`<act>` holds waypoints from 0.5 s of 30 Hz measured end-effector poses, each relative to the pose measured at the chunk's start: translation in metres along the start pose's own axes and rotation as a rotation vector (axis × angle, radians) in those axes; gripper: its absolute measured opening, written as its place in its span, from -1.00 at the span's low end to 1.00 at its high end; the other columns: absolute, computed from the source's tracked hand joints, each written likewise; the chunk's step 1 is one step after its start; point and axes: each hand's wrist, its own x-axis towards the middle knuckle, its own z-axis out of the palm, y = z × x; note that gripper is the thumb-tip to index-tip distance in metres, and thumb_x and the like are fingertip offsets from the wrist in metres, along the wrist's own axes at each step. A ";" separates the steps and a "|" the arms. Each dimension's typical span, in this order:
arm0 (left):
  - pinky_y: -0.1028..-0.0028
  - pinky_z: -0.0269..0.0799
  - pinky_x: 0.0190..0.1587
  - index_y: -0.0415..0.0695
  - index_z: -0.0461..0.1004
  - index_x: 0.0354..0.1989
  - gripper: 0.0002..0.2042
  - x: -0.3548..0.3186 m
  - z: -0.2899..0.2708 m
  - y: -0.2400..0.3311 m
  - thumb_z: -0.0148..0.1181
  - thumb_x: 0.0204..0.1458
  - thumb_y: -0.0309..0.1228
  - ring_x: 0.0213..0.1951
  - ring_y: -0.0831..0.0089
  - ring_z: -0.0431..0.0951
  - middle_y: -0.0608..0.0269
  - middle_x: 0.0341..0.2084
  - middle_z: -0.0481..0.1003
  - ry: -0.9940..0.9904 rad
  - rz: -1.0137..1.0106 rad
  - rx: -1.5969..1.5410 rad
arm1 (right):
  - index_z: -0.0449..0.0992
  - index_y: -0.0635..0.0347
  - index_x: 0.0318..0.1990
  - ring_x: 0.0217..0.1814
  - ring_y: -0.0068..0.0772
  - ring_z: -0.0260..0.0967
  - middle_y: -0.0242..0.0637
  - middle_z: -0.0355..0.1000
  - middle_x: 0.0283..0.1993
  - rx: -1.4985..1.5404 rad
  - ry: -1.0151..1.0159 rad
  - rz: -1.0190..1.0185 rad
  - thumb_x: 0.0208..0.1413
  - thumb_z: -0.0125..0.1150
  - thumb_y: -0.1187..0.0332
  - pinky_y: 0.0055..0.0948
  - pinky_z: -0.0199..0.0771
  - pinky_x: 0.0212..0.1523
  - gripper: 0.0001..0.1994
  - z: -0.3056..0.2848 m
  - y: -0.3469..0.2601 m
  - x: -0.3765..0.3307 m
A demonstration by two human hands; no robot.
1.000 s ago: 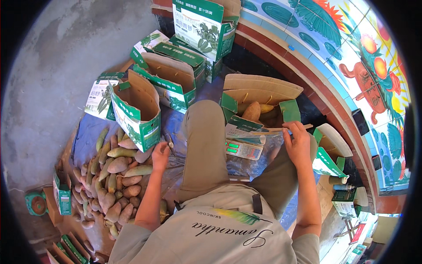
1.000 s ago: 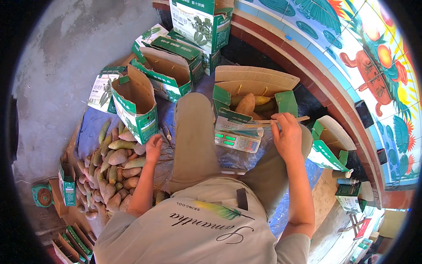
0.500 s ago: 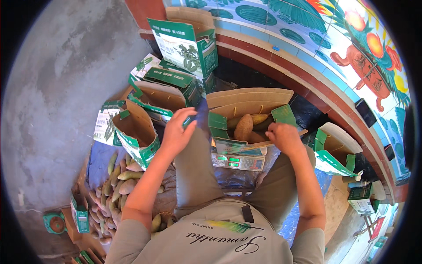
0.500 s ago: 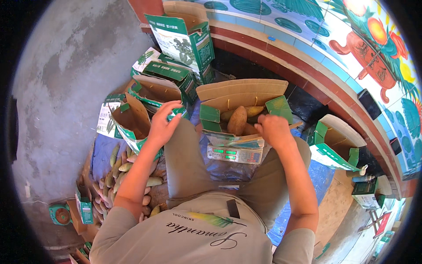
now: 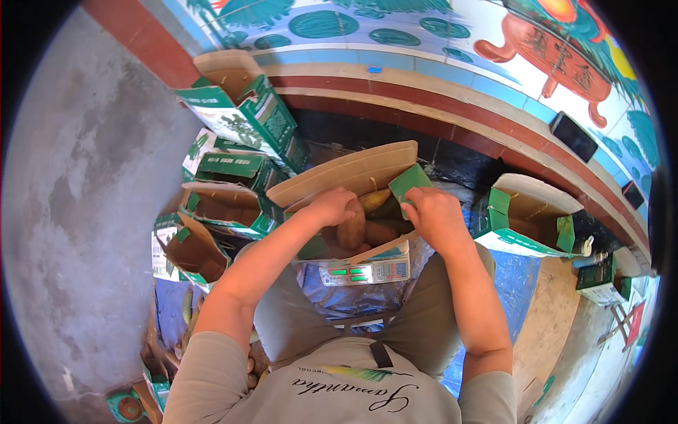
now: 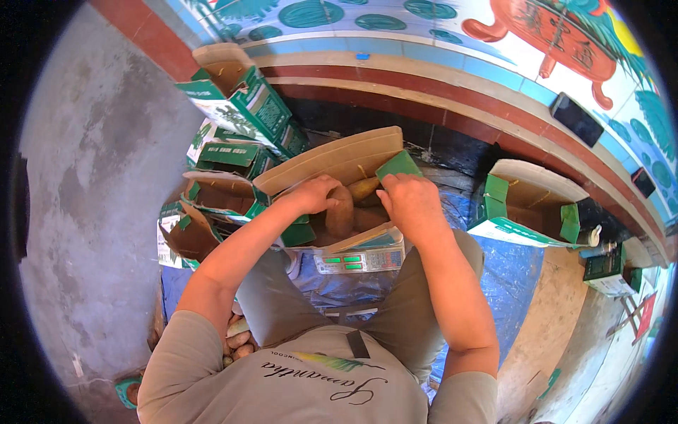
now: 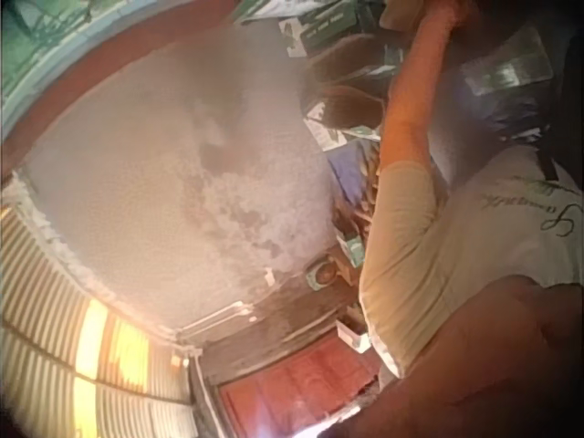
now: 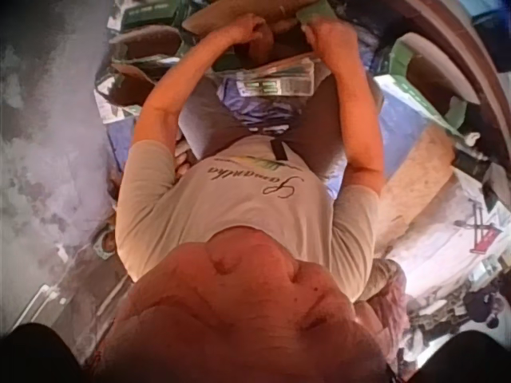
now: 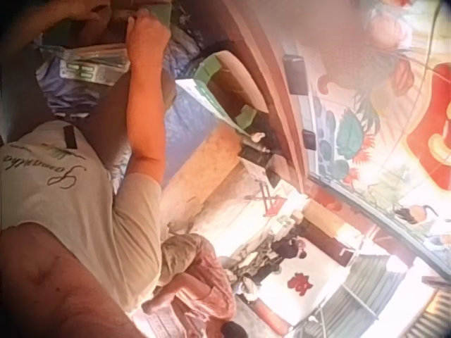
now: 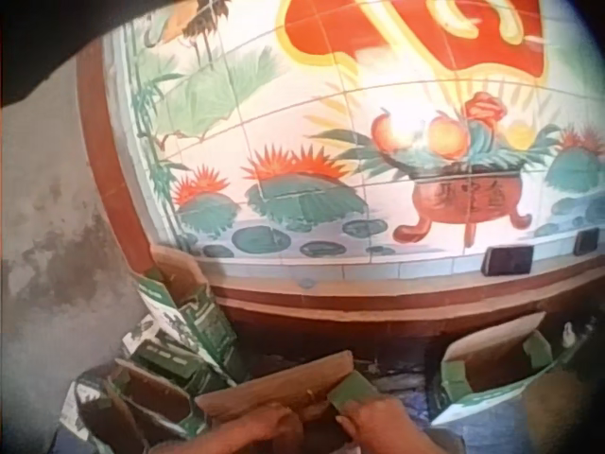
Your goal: The person sorts sweet potatoes, weighs them on a scale, and packs them into cardboard boxes by hand.
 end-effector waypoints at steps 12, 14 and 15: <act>0.24 0.28 0.17 0.03 0.27 0.18 -0.20 0.038 0.030 0.007 0.48 -0.36 -0.20 0.21 0.09 0.24 0.02 0.24 0.11 -0.248 -0.022 0.385 | 0.46 0.21 -0.37 -0.34 -0.03 0.41 -0.15 0.43 -0.44 0.033 0.015 0.022 -0.05 0.25 0.36 -0.17 0.39 -0.32 -0.85 -0.019 0.018 -0.024; 0.25 0.32 0.13 -0.02 0.30 0.16 -0.20 0.035 0.018 0.012 0.47 -0.37 -0.11 0.16 0.10 0.30 0.00 0.20 0.17 -0.269 -0.071 0.427 | 0.46 0.21 -0.36 -0.35 -0.03 0.41 -0.14 0.43 -0.44 0.043 0.016 0.027 -0.05 0.25 0.37 -0.17 0.39 -0.32 -0.85 -0.020 0.020 -0.027; 0.26 0.37 0.08 -0.06 0.32 0.13 -0.19 0.034 0.016 0.012 0.46 -0.37 -0.02 0.12 0.11 0.37 -0.01 0.15 0.23 -0.287 -0.121 0.470 | 0.46 0.21 -0.36 -0.35 -0.03 0.41 -0.14 0.42 -0.44 0.052 0.020 0.030 -0.05 0.25 0.37 -0.16 0.39 -0.32 -0.86 -0.021 0.020 -0.027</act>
